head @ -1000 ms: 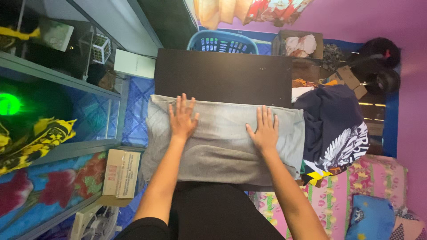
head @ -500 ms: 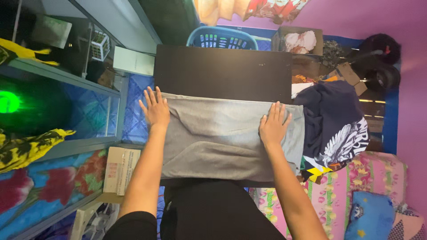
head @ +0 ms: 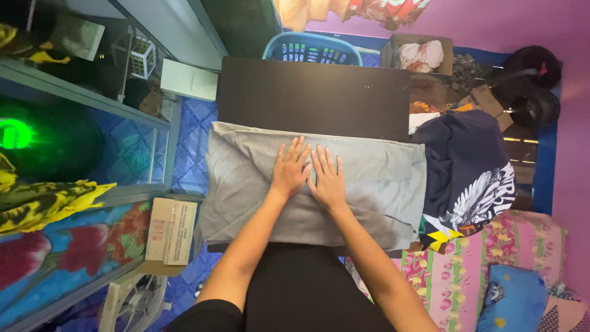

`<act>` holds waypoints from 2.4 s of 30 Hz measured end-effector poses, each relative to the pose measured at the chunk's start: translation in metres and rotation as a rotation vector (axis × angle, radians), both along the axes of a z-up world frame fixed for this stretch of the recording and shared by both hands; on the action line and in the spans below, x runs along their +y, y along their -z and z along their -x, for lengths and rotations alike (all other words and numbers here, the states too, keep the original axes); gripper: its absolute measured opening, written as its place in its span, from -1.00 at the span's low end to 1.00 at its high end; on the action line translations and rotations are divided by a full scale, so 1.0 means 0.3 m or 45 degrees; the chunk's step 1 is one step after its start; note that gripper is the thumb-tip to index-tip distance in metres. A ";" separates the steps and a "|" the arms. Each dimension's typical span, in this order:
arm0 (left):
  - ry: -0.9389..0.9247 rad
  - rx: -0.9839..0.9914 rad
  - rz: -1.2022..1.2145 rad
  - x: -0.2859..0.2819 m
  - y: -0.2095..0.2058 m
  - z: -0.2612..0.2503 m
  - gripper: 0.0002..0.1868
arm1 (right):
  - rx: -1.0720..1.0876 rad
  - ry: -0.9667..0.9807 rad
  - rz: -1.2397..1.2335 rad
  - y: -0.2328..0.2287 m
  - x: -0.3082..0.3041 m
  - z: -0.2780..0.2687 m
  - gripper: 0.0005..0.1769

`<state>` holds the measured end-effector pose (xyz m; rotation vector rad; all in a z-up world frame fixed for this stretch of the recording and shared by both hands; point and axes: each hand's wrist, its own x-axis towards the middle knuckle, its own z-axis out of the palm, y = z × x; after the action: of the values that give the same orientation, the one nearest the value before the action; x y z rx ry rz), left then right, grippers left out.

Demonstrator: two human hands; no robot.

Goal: The person folds a gray sweatshirt on a table by tucking in the sleeves and sides, then smoothing the fabric before lifting the finished garment.

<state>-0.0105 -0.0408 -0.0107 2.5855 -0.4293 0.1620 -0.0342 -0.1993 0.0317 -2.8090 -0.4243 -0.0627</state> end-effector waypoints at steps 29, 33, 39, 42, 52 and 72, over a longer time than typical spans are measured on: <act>-1.259 0.210 0.171 0.556 0.093 -0.127 -0.57 | -0.131 -0.328 -0.460 -0.083 0.038 0.044 -0.56; -1.286 0.358 0.422 0.577 0.042 -0.167 -0.47 | -0.047 -0.510 -0.395 -0.064 0.184 0.058 -0.50; -1.299 0.481 0.558 0.580 0.024 -0.211 -0.51 | -0.038 -0.337 -0.302 0.028 0.320 0.028 -0.57; -1.302 0.440 0.667 0.602 0.071 -0.222 -0.61 | -0.062 -0.250 -0.205 0.080 0.331 0.027 -0.73; -1.281 0.327 0.615 0.651 0.162 -0.261 -0.74 | -0.041 -0.305 -0.498 0.052 0.300 0.036 -0.83; -0.476 -0.198 0.129 0.187 -0.055 -0.017 -0.39 | -0.139 -0.136 -0.400 -0.034 0.154 -0.055 -0.36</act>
<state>-0.0055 0.0152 0.0058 2.5367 0.0140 0.5034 -0.0177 -0.1530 0.0419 -2.4775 -0.5386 -0.2389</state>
